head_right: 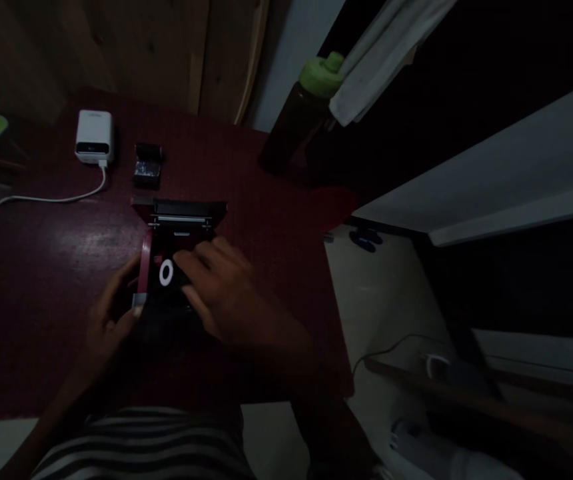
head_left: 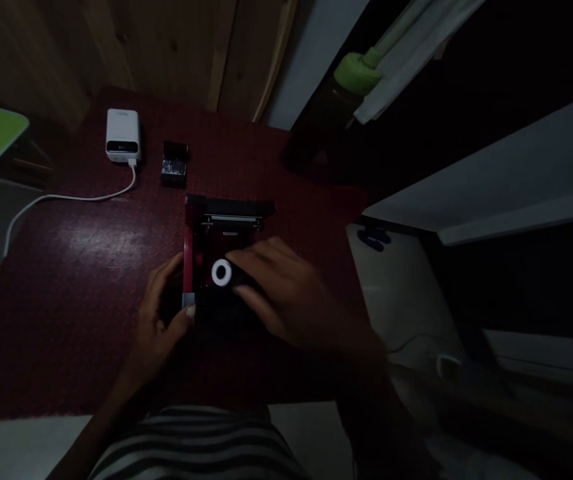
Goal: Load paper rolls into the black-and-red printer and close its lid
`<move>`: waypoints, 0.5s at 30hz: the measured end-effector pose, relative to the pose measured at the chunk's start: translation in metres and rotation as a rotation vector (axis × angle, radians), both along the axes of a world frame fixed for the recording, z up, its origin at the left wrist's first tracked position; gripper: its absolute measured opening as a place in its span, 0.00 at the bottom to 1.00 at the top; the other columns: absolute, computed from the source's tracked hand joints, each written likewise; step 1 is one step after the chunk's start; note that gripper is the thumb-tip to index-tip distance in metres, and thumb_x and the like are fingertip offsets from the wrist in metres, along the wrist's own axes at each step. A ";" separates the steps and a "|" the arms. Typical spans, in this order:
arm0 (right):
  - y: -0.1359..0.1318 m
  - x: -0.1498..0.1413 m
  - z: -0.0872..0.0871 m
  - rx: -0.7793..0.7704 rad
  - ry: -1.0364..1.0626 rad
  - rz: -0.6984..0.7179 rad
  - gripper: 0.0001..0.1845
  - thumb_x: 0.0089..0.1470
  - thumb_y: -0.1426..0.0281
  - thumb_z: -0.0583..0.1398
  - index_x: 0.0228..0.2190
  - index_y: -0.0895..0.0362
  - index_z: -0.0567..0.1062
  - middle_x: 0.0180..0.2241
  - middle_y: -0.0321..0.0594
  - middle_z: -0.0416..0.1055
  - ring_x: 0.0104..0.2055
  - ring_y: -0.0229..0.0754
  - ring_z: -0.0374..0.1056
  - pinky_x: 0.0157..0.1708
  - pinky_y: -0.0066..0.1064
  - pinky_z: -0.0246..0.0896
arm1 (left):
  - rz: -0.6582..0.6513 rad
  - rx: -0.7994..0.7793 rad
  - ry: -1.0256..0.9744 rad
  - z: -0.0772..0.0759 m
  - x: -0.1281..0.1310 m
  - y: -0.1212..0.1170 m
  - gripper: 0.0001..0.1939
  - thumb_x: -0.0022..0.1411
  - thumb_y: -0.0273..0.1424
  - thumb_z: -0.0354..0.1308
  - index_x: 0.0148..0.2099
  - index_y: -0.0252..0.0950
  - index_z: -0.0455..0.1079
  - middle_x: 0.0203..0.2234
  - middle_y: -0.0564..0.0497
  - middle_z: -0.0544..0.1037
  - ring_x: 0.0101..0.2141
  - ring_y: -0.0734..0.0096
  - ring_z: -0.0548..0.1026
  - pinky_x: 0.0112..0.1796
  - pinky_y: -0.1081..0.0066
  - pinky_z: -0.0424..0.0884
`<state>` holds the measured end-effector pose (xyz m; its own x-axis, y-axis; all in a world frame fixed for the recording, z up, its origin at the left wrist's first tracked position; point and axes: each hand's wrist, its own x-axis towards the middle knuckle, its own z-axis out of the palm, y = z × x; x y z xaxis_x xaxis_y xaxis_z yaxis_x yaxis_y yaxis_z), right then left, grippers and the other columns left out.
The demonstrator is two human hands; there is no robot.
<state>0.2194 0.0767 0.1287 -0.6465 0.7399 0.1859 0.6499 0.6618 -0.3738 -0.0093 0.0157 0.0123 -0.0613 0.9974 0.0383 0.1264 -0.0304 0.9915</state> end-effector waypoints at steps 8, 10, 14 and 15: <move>0.025 -0.055 -0.022 -0.145 -0.479 -0.098 0.19 0.67 0.86 0.57 0.48 0.60 0.85 0.45 0.53 0.86 0.49 0.55 0.81 0.46 0.41 0.74 | -0.022 0.042 0.035 0.001 -0.001 0.000 0.34 0.73 0.44 0.64 0.77 0.46 0.65 0.71 0.43 0.71 0.72 0.45 0.68 0.72 0.43 0.63; 0.031 -0.056 -0.022 -0.222 -0.486 -0.109 0.20 0.66 0.86 0.58 0.46 0.58 0.86 0.41 0.51 0.87 0.43 0.53 0.83 0.40 0.39 0.72 | -0.030 0.044 0.034 -0.001 -0.001 0.000 0.34 0.73 0.44 0.65 0.77 0.46 0.65 0.72 0.43 0.70 0.72 0.45 0.68 0.71 0.44 0.64; 0.041 -0.056 -0.026 -0.268 -0.437 -0.122 0.19 0.68 0.84 0.58 0.41 0.56 0.87 0.35 0.46 0.86 0.32 0.47 0.81 0.31 0.35 0.67 | -0.029 0.048 0.043 -0.001 -0.001 0.000 0.35 0.74 0.44 0.65 0.77 0.46 0.64 0.71 0.42 0.71 0.71 0.46 0.69 0.71 0.44 0.64; 0.042 -0.055 -0.028 -0.269 -0.434 -0.121 0.19 0.68 0.84 0.58 0.41 0.56 0.87 0.34 0.45 0.86 0.31 0.46 0.81 0.31 0.34 0.66 | -0.028 0.045 0.044 -0.001 -0.001 0.000 0.35 0.74 0.44 0.65 0.77 0.46 0.64 0.71 0.42 0.71 0.71 0.46 0.69 0.71 0.44 0.64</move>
<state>0.1641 0.1186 0.1008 -0.5289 0.7987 -0.2867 0.8484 0.4902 -0.1996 -0.0102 0.0154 0.0114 -0.0308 0.9959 0.0853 0.1684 -0.0790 0.9826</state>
